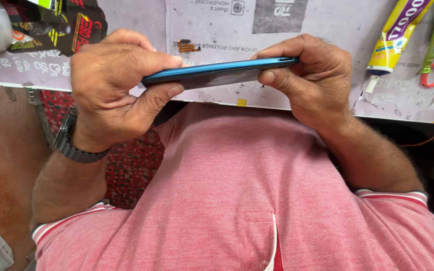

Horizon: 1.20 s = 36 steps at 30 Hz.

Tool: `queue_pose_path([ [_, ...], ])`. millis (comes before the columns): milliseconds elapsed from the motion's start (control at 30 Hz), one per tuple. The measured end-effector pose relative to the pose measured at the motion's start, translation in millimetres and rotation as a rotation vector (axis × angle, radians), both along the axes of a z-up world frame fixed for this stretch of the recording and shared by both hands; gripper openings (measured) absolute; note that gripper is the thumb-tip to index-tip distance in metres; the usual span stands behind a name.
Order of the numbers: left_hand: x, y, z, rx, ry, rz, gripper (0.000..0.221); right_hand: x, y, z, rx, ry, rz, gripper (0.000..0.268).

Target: The person handles a blue smartphone, inspecting its edges and back. They then use a thin red string to wrap around the phone multiple times, creating a crisscross pattern to secure the device. The person adjusts the string tension and placement throughout the process.

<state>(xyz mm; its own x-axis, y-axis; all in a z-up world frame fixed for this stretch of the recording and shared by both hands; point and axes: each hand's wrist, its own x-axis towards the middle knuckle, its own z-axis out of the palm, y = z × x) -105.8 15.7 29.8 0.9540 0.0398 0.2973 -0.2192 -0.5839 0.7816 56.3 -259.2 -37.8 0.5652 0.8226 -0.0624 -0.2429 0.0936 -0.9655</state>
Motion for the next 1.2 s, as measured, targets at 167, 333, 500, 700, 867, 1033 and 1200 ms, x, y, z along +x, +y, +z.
queue_pose_path([
  [167,-4.4,-4.5,-5.9,-0.102,0.011,0.075,0.023,-0.9,-0.6,1.3,0.020,0.116,0.004,0.027],
  [333,-6.8,-9.8,-6.5,-0.136,0.127,0.206,0.026,0.2,-3.2,-1.5,0.045,0.148,0.050,0.034],
  [500,-7.9,-11.4,-11.1,-0.230,0.040,0.179,0.027,5.4,-6.6,-2.3,0.015,0.036,0.107,0.026],
  [700,3.3,-15.4,-0.8,-0.067,0.016,0.089,0.022,18.6,-3.7,15.0,-0.047,-0.443,0.078,0.030],
  [867,32.9,-20.3,-13.9,-0.004,-0.052,-0.013,0.020,38.3,-18.4,30.4,-0.155,-0.699,-0.027,0.023],
  [1033,77.6,-17.8,-36.6,0.081,-0.079,-0.092,0.019,56.3,-34.6,27.2,-0.226,-0.869,-0.108,0.019],
  [1200,100.5,-17.4,-52.1,-0.005,-0.074,-0.141,0.020,66.8,-35.6,31.9,-0.330,-1.033,-0.104,0.020],
])
